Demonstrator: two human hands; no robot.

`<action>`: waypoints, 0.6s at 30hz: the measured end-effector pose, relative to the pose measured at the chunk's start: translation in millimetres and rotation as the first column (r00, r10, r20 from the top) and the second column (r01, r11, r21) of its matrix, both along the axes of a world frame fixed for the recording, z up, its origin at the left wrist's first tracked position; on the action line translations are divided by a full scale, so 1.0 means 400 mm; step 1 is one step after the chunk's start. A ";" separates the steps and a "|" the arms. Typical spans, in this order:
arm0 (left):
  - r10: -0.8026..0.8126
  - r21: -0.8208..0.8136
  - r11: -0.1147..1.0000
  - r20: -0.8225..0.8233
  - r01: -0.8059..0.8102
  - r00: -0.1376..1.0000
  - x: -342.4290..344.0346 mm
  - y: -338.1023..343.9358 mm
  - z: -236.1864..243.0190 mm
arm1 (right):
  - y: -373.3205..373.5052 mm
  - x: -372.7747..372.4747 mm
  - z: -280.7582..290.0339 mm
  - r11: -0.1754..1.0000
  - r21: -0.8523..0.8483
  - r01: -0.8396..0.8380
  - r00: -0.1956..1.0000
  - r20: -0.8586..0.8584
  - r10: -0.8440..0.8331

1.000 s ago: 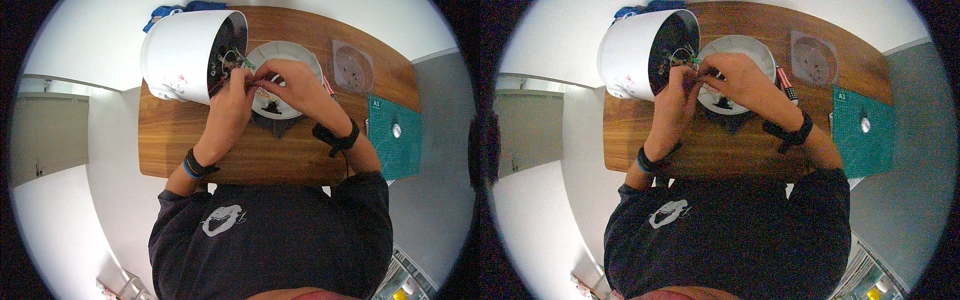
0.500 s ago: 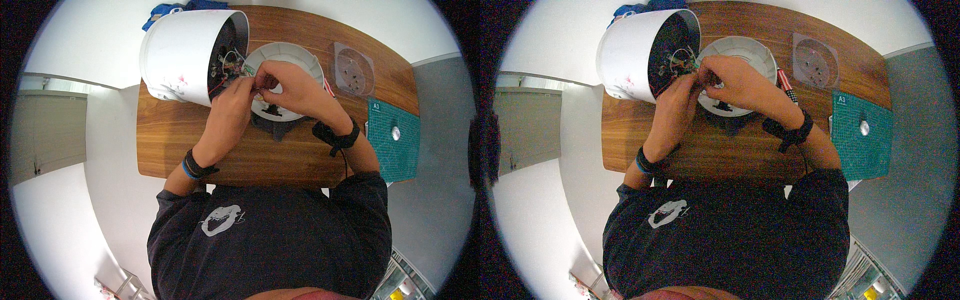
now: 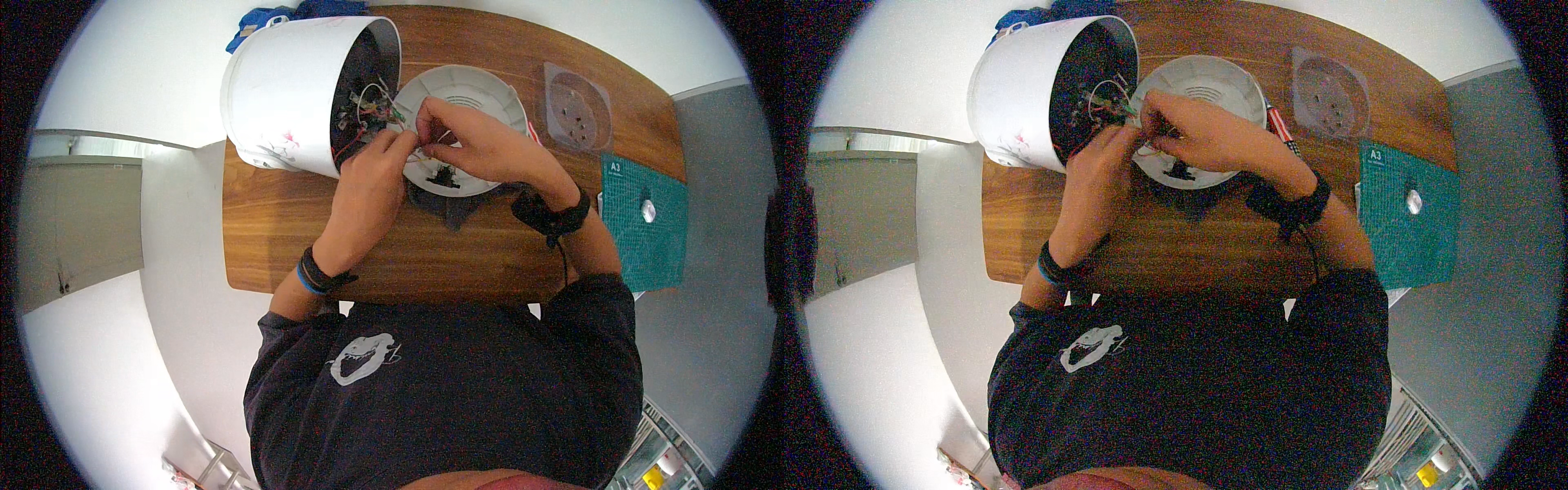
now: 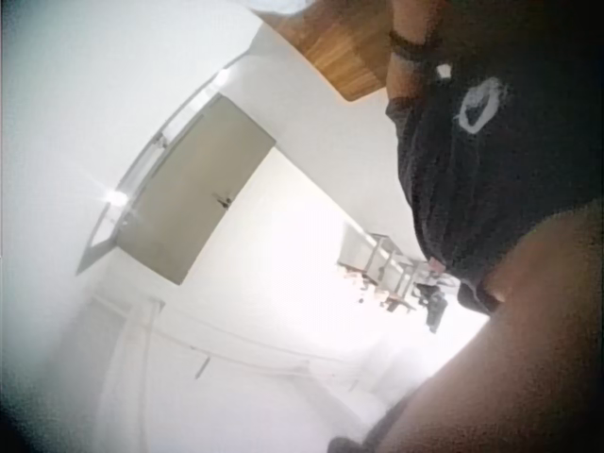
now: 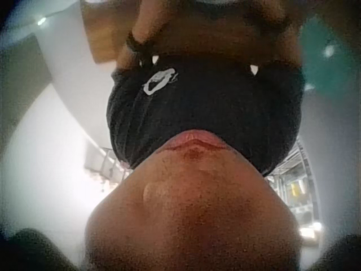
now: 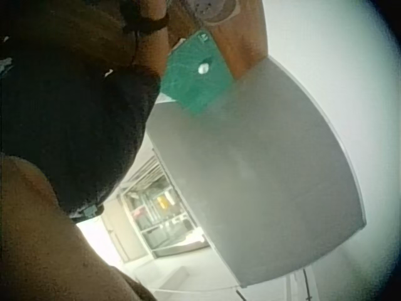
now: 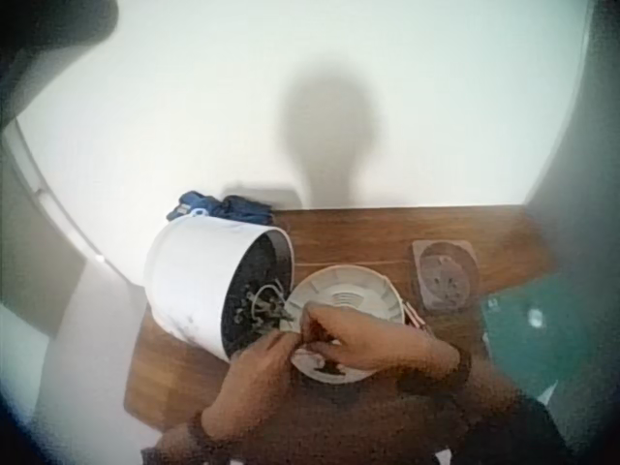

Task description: The person wipes the exterior of a white cylindrical appliance with a gray cloth, then uses a screwdriver to open the casing and access the internal wiring. They proceed to unscrew and adjust internal components, including wires and a small black part, while the appliance remains disassembled on the table.

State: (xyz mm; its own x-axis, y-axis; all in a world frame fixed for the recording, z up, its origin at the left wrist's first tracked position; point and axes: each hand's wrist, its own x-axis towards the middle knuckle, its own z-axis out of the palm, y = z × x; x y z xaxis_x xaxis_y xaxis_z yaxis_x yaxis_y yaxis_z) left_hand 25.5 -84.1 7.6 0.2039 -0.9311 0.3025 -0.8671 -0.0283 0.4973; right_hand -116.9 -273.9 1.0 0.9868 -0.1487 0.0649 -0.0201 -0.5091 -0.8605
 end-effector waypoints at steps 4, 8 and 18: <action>-0.008 -0.017 1.000 0.023 0.009 1.000 0.000 0.011 0.016 | 0.013 0.008 0.013 0.999 -0.010 0.031 0.999 0.012 -0.031; 0.006 0.008 1.000 0.027 -0.006 1.000 -0.002 0.012 0.015 | 0.016 0.012 0.011 0.999 0.003 0.037 0.999 0.000 -0.037; 0.007 -0.054 0.998 0.000 -0.007 1.000 -0.004 0.014 0.016 | 0.008 0.019 0.006 0.998 0.032 0.054 0.998 -0.023 -0.053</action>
